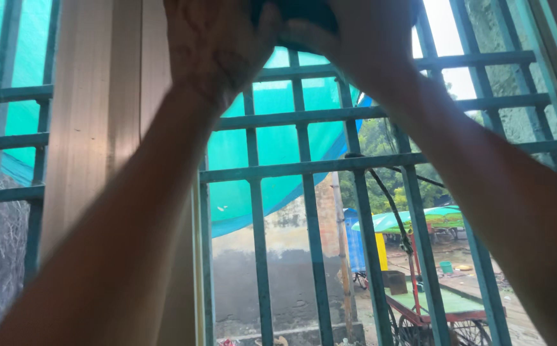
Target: The person wipes a window frame using a cloth, then rinses and wrings the cloth in a bowl of water before scrubbing the lower frame and sill.
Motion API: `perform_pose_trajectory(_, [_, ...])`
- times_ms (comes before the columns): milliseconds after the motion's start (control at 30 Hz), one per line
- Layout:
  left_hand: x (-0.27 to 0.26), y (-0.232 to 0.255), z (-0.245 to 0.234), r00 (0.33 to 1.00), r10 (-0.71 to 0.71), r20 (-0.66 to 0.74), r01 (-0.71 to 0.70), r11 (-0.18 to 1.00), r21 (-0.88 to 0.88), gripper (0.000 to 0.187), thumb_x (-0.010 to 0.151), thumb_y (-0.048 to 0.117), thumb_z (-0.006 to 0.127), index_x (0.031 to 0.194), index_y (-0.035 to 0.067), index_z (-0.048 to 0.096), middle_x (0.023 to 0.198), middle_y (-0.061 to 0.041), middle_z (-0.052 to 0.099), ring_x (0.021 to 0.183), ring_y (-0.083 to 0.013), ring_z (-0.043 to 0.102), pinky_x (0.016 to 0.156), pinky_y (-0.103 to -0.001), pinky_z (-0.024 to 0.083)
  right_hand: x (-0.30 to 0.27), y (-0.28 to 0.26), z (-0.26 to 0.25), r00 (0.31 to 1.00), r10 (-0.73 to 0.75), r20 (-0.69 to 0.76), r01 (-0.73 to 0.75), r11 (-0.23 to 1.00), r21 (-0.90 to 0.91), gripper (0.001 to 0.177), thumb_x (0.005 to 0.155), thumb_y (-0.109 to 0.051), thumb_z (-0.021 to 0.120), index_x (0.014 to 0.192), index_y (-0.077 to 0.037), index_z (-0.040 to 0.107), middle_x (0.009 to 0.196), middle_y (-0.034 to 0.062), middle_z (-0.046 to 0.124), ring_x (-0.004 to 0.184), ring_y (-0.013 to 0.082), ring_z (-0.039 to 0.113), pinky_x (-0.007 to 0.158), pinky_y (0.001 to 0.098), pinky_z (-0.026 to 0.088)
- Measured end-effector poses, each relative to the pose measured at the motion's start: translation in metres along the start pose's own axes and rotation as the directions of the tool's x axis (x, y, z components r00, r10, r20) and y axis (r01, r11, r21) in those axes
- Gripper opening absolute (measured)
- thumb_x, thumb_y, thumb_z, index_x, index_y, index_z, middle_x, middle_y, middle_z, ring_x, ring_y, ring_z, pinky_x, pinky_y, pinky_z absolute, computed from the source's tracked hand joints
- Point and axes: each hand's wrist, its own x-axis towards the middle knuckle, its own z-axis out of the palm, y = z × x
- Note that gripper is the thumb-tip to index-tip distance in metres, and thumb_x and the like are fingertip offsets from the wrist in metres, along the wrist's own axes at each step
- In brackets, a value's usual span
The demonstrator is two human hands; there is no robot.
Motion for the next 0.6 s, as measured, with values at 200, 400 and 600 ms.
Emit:
perform_pose_trajectory(200, [-0.095,0.030,-0.023,0.946,0.178,-0.271,-0.163,0.984,0.079,0.051,0.110,0.041,0.061,0.144,0.003,0.056,0.151,-0.028,0.045,0.146,-0.0524,0.035,0.127,-0.064,0.021,-0.033,-0.082,-0.078,0.965,0.174,0.194,-0.170,0.985,-0.040,0.054,0.101,-0.053,0.078,0.140,-0.017,0.069,0.129,0.0071,0.067,0.113,0.0319,0.056,0.097,0.0502,0.036])
perform_pose_trajectory(400, [-0.166,0.091,-0.069,0.985,0.119,-0.128,-0.122,0.992,-0.014,0.052,0.095,0.041,0.061,0.131,0.004,0.058,0.147,-0.025,0.046,0.141,-0.0500,0.036,0.120,-0.065,0.024,-0.069,-0.144,-0.149,0.906,0.270,0.325,-0.268,0.962,-0.050,0.060,0.082,-0.056,0.073,0.130,-0.019,0.068,0.128,0.0041,0.067,0.112,0.0279,0.056,0.094,0.0496,0.037])
perform_pose_trajectory(600, [-0.100,0.066,-0.027,0.976,0.181,-0.121,-0.164,0.976,0.141,0.060,0.100,0.052,0.053,0.140,0.008,0.057,0.147,-0.024,0.047,0.139,-0.0468,0.038,0.120,-0.064,0.023,-0.057,-0.064,-0.107,0.949,0.129,0.287,-0.133,0.991,-0.007,0.059,0.095,-0.056,0.071,0.135,-0.013,0.067,0.130,0.0114,0.065,0.116,0.0320,0.058,0.097,0.0496,0.042])
